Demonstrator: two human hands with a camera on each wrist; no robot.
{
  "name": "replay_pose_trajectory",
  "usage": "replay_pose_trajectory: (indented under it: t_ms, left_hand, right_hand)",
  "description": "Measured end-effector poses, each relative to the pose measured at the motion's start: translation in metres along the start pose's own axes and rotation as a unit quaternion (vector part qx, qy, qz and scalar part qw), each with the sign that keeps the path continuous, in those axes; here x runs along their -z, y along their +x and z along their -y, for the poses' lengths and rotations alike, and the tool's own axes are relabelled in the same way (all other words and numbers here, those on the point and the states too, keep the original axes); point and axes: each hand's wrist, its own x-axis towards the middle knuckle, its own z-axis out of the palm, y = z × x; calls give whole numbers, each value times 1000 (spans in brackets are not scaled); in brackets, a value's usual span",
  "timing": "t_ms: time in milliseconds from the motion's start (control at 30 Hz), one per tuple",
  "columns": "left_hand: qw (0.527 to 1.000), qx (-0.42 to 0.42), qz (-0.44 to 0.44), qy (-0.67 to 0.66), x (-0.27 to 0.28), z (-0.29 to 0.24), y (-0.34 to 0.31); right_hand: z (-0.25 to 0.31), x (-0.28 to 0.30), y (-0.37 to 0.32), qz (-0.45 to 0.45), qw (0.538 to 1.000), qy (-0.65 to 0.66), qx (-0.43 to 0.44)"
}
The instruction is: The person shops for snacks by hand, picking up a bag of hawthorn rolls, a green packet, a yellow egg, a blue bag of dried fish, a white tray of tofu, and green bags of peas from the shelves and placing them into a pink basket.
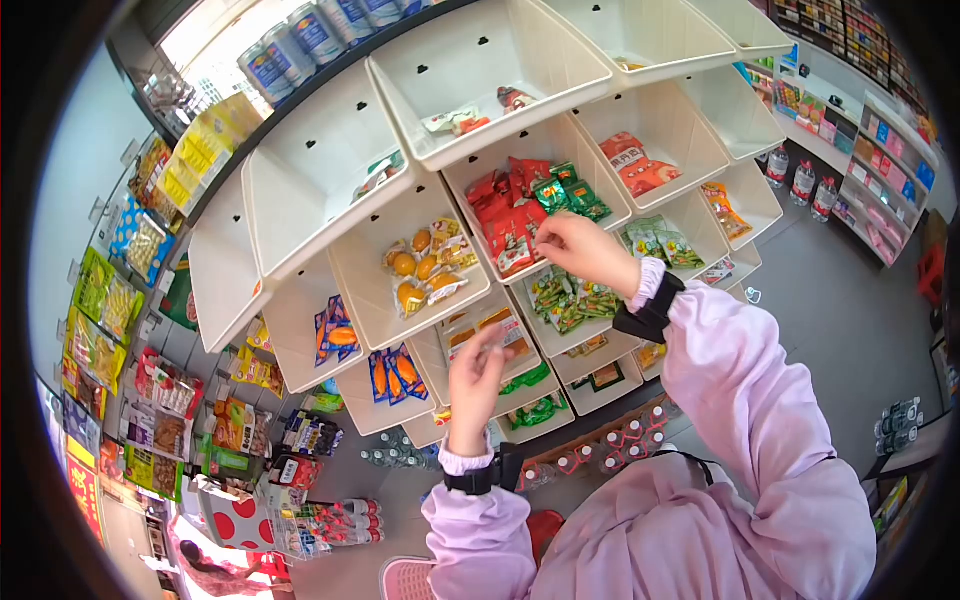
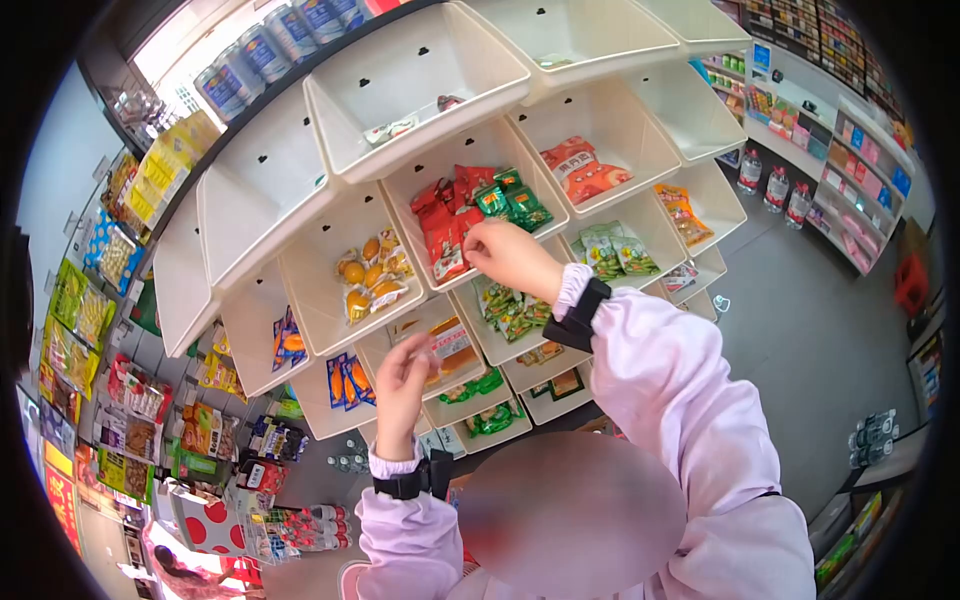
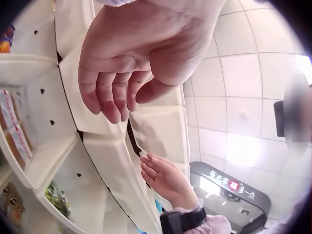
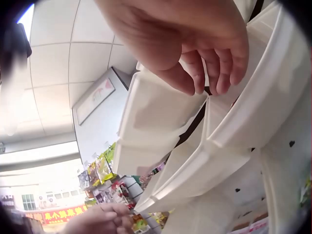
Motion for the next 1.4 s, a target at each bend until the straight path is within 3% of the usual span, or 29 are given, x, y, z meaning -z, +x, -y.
replay_pose_trajectory:
  t_ms: [133,233,367,633,767,933,1067,1167,1233,1400]
  left_hand:
    - [1000,-7,12,7,-31,-3,42]
    - [998,-52,-30,16,-48,11,63]
    - [999,-2,-32,31,-56,12,68]
    - [982,-70,-167,-48,-61,13,53]
    - [981,-19,-164,-97,-65,19,40]
    - [951,58,-108,-284,-58,21,9]
    - [939,140,-56,-308,-39,54,-40]
    - [921,220,-73,-314,-22,83,-95]
    - [907,258,-102,-318,-13,89,-134]
    - [881,347,-147,-287,15,123,-235]
  right_hand:
    - [-19,-10,20,0,993,-113,38]
    - [-26,-20,29,60,985,-150,-53]
    - [-33,-24,35,94,986,-127,-54]
    - [-48,-5,30,19,1000,7,16]
    - [-37,14,12,2,993,116,-19]
    - [-9,7,-43,90,960,250,-87]
    - [1,-33,-101,205,920,303,-139]
    - [-5,-77,-148,276,898,306,-151]
    - [10,-104,-175,233,868,381,-218]
    - [13,-172,-243,458,735,371,-336]
